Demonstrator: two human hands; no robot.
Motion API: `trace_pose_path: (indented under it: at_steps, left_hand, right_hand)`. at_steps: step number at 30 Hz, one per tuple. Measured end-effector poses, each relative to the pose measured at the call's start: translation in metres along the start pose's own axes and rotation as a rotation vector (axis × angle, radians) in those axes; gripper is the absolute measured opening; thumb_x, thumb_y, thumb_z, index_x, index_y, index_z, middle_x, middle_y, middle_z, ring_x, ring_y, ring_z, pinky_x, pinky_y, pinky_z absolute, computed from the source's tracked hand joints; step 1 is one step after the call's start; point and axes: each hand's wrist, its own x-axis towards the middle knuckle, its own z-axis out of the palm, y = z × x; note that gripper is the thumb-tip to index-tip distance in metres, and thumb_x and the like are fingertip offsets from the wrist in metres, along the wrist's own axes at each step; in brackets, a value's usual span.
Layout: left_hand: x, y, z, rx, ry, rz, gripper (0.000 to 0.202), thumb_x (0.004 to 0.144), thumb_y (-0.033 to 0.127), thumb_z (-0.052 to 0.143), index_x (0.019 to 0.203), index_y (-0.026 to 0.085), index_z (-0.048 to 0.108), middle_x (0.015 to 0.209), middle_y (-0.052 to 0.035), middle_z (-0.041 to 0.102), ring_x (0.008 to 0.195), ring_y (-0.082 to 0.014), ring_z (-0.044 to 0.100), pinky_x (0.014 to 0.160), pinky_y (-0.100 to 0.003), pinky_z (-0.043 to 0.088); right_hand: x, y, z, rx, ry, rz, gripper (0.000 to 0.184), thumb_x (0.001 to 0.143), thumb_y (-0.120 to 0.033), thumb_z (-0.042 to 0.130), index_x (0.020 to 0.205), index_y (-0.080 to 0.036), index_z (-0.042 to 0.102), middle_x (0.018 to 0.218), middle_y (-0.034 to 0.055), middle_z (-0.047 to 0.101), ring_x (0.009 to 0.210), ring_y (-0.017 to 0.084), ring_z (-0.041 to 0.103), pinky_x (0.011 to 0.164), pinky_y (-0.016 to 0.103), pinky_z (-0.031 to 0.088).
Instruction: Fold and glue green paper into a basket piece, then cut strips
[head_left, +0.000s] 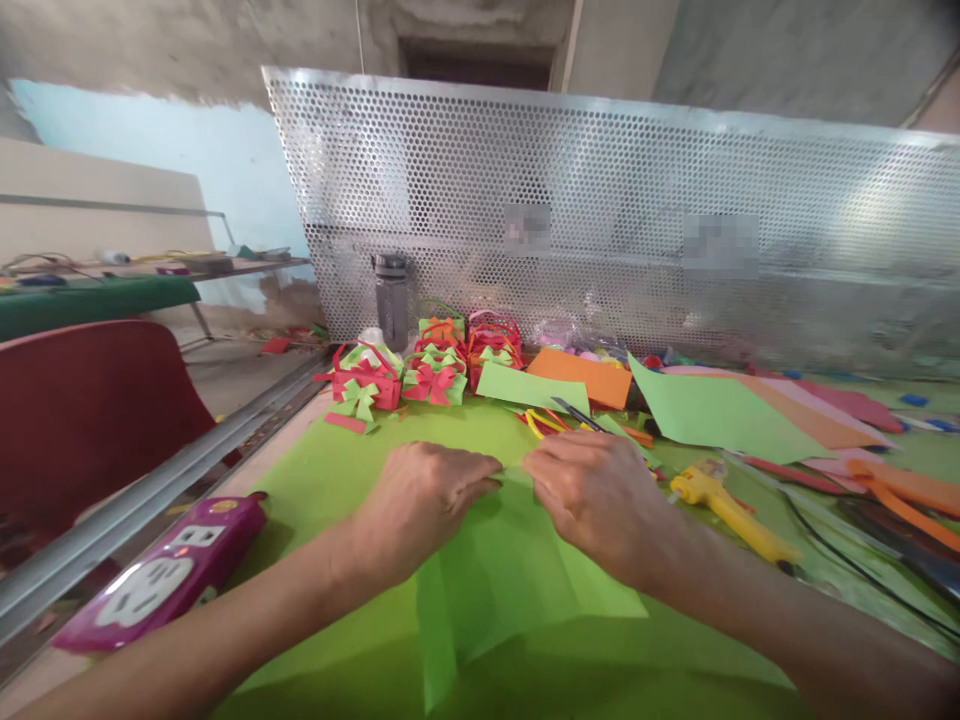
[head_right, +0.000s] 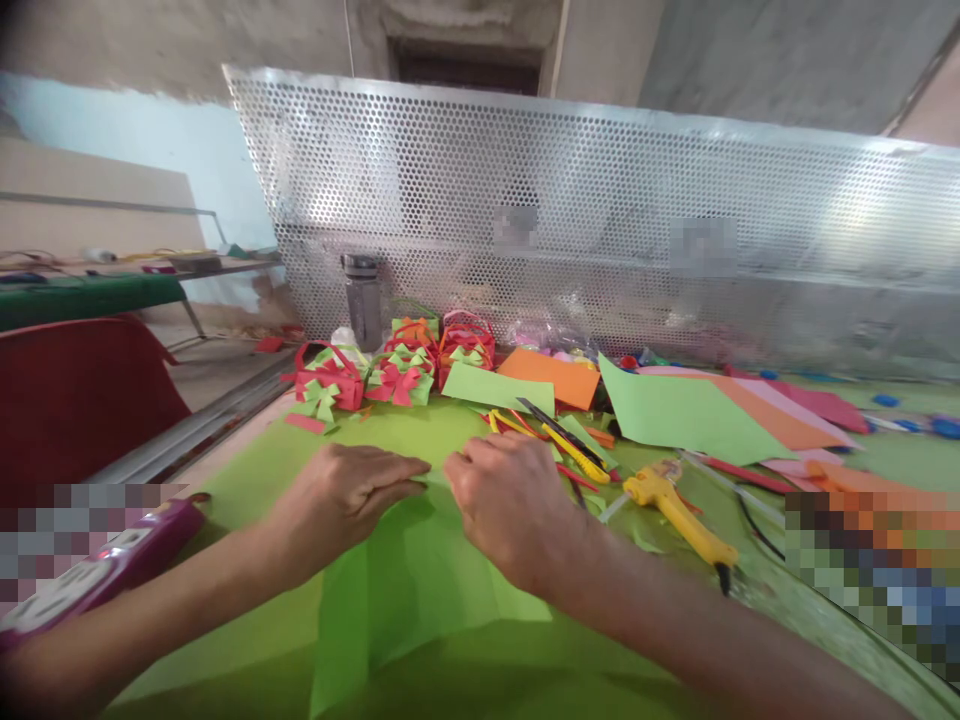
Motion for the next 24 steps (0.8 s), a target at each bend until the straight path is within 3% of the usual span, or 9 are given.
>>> trace_pose_path:
  at_steps: [7, 14, 19, 24]
  left_hand:
    - [-0.001, 0.002, -0.003, 0.116, -0.030, 0.043, 0.027, 0.090, 0.013, 0.041, 0.080, 0.015, 0.066, 0.057, -0.0028, 0.065, 0.056, -0.0138, 0.062, 0.053, -0.023, 0.046]
    - [-0.002, 0.004, -0.004, 0.127, -0.103, -0.025, 0.030, 0.088, 0.011, 0.037, 0.077, 0.014, 0.065, 0.056, -0.0024, 0.061, 0.051, -0.0145, 0.057, 0.050, -0.025, 0.040]
    - [-0.002, 0.004, -0.003, 0.108, -0.118, -0.075, 0.028, 0.090, 0.016, 0.039, 0.077, 0.014, 0.065, 0.055, -0.0020, 0.060, 0.051, -0.0144, 0.056, 0.049, -0.025, 0.035]
    - [-0.001, 0.008, -0.004, 0.103, -0.138, -0.085, 0.032, 0.091, 0.021, 0.039, 0.070, 0.014, 0.062, 0.051, -0.0005, 0.055, 0.047, -0.0126, 0.050, 0.047, -0.024, 0.030]
  right_hand:
    - [-0.002, 0.001, 0.001, 0.014, 0.021, -0.023, 0.019, 0.078, -0.008, 0.049, 0.063, -0.019, 0.053, 0.058, -0.0008, 0.056, 0.054, 0.013, 0.045, 0.052, 0.029, 0.022]
    - [0.002, 0.002, -0.006, 0.109, -0.094, 0.105, 0.019, 0.079, -0.010, 0.049, 0.064, -0.019, 0.056, 0.060, -0.0013, 0.057, 0.055, 0.012, 0.047, 0.052, 0.027, 0.024]
    - [0.001, 0.002, -0.020, 0.204, -0.173, 0.144, 0.007, 0.080, -0.019, 0.058, 0.083, -0.020, 0.064, 0.072, -0.0003, 0.064, 0.065, 0.014, 0.056, 0.056, 0.026, 0.030]
    - [-0.001, -0.004, -0.014, 0.203, -0.072, 0.073, 0.012, 0.073, -0.023, 0.070, 0.083, -0.019, 0.064, 0.079, 0.0012, 0.066, 0.073, 0.018, 0.059, 0.060, 0.027, 0.033]
